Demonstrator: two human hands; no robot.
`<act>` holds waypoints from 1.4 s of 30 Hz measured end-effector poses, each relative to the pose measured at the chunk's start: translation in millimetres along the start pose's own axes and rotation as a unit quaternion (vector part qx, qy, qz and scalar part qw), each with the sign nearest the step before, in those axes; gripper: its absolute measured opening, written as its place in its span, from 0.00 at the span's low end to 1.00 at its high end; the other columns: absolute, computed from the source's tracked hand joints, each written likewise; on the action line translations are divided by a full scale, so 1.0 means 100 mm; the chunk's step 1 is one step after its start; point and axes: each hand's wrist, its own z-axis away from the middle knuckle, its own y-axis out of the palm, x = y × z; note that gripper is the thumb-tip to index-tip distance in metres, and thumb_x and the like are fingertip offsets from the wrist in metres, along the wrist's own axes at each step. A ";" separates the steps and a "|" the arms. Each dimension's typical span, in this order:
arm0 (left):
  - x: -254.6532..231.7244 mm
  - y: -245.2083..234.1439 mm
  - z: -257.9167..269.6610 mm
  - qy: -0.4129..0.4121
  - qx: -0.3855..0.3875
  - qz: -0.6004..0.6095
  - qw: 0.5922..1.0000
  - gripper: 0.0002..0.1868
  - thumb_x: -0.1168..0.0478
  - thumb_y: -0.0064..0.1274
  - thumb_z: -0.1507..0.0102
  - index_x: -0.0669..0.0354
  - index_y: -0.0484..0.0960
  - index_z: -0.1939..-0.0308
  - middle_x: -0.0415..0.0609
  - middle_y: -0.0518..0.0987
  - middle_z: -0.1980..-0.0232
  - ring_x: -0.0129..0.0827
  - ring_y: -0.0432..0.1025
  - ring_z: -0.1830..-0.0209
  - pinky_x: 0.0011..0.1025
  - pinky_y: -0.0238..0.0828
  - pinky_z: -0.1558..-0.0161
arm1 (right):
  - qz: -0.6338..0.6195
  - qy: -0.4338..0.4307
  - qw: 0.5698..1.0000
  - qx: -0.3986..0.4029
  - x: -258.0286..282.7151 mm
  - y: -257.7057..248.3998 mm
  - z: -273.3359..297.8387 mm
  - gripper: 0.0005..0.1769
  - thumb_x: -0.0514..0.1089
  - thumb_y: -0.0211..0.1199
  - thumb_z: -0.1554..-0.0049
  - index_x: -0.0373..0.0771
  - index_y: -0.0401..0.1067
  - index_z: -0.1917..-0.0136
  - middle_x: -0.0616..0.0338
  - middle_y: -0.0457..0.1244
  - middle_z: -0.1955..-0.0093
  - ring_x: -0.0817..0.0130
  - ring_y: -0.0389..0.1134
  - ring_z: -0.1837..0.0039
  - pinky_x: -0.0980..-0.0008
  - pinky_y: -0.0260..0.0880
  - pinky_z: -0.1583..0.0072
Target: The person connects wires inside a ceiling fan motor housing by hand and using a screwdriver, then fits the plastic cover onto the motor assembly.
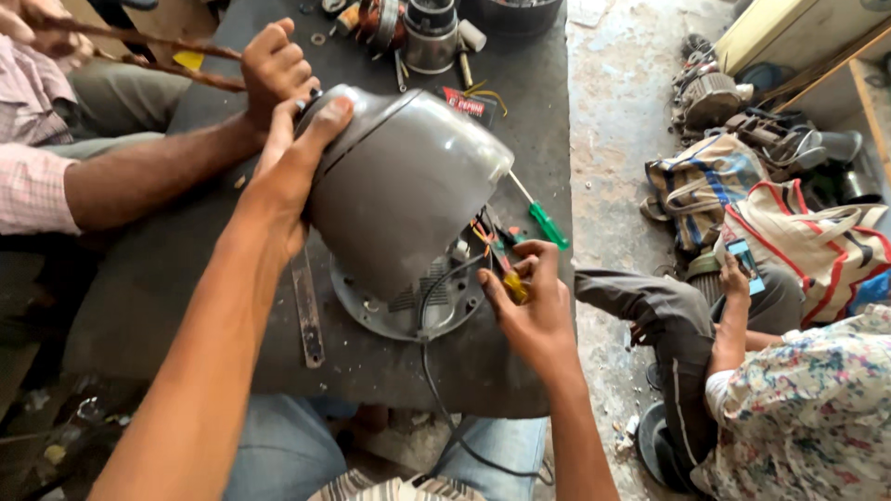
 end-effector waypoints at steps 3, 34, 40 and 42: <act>0.01 -0.02 -0.07 0.007 -0.003 -0.024 1.000 0.44 0.38 0.62 0.47 0.41 0.63 0.30 0.48 0.76 0.40 0.32 0.74 0.45 0.34 0.76 0.51 | -0.013 -0.083 0.996 0.039 -0.05 0.03 0.12 0.14 0.40 0.65 0.41 0.34 0.67 0.45 0.51 0.67 0.61 0.67 0.69 0.60 0.68 0.70 0.55; -0.03 -0.02 -0.09 0.043 0.045 -0.050 0.997 0.43 0.38 0.63 0.42 0.50 0.64 0.31 0.48 0.77 0.45 0.32 0.77 0.50 0.37 0.81 0.58 | 0.047 -0.109 0.989 -0.093 0.05 0.38 0.48 0.15 0.37 0.62 0.39 0.33 0.75 0.39 0.40 0.64 0.56 0.50 0.68 0.60 0.55 0.67 0.57; -0.03 -0.03 -0.09 0.056 0.050 -0.069 0.995 0.43 0.36 0.63 0.40 0.50 0.64 0.29 0.50 0.76 0.43 0.34 0.76 0.47 0.37 0.82 0.57 | 0.048 -0.090 0.988 -0.113 0.13 0.49 0.49 0.16 0.38 0.61 0.39 0.31 0.75 0.38 0.42 0.63 0.58 0.52 0.68 0.62 0.56 0.67 0.57; -0.03 -0.02 -0.09 0.038 0.031 -0.070 0.996 0.43 0.36 0.62 0.42 0.47 0.63 0.30 0.48 0.76 0.43 0.34 0.75 0.47 0.37 0.81 0.60 | 0.048 -0.089 0.988 -0.119 0.16 0.52 0.50 0.16 0.38 0.62 0.39 0.31 0.74 0.38 0.42 0.63 0.58 0.52 0.68 0.62 0.55 0.67 0.58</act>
